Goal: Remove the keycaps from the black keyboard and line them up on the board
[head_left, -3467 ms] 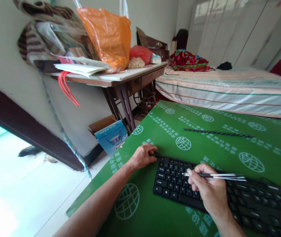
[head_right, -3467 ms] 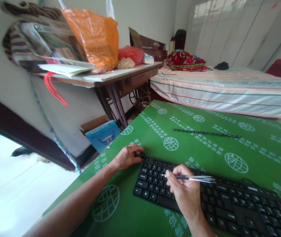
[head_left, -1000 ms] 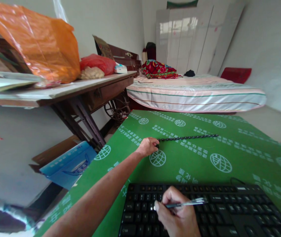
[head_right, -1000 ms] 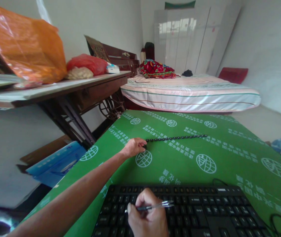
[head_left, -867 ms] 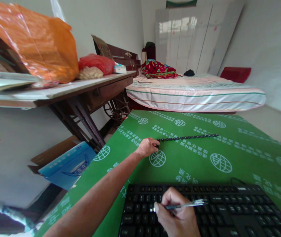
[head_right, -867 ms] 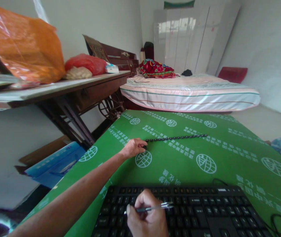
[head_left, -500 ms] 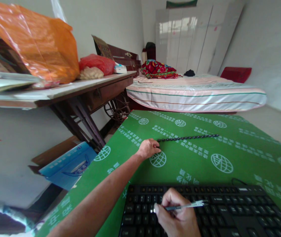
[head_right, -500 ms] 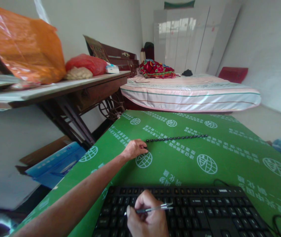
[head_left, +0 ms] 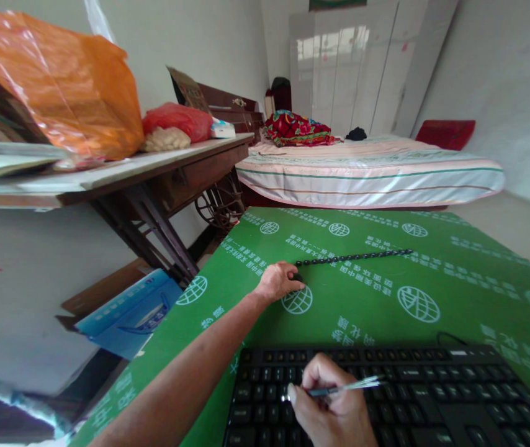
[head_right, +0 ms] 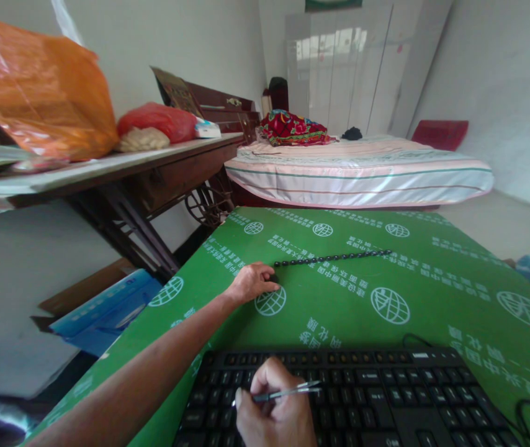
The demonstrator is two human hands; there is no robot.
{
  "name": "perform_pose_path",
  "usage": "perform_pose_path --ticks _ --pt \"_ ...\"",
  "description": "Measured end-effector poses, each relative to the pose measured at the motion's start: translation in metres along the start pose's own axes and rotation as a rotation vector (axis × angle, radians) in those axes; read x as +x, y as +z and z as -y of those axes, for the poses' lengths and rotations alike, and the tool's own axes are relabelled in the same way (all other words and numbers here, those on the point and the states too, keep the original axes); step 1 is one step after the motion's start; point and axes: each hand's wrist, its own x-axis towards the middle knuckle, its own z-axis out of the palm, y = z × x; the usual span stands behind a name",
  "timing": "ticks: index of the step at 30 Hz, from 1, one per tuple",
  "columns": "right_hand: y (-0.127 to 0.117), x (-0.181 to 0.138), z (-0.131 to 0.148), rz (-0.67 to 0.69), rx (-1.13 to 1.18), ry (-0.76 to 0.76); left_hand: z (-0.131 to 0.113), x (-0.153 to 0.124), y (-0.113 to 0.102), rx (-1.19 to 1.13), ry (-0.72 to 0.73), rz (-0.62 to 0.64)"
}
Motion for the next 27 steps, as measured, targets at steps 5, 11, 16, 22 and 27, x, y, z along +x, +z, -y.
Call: perform_pose_path --ticks 5,11,16,22,27 --pt "0.0015 -0.0003 -0.0033 -0.011 0.011 -0.013 0.0043 -0.0013 -0.007 -0.067 0.011 0.038" --pt "0.0017 -0.0002 -0.0068 -0.018 -0.019 -0.021 0.0025 0.0018 -0.0051 -0.105 0.022 0.053" --pt "0.0009 -0.0005 -0.0047 0.004 -0.024 -0.007 0.0023 0.0028 -0.0025 -0.125 0.018 0.045" --pt "0.0003 -0.0008 -0.001 0.015 -0.033 -0.004 0.0017 0.0007 0.0 -0.143 0.011 0.007" --pt "-0.0005 -0.0008 -0.0015 0.023 -0.027 -0.007 0.002 0.0002 0.0019 -0.155 0.013 -0.017"
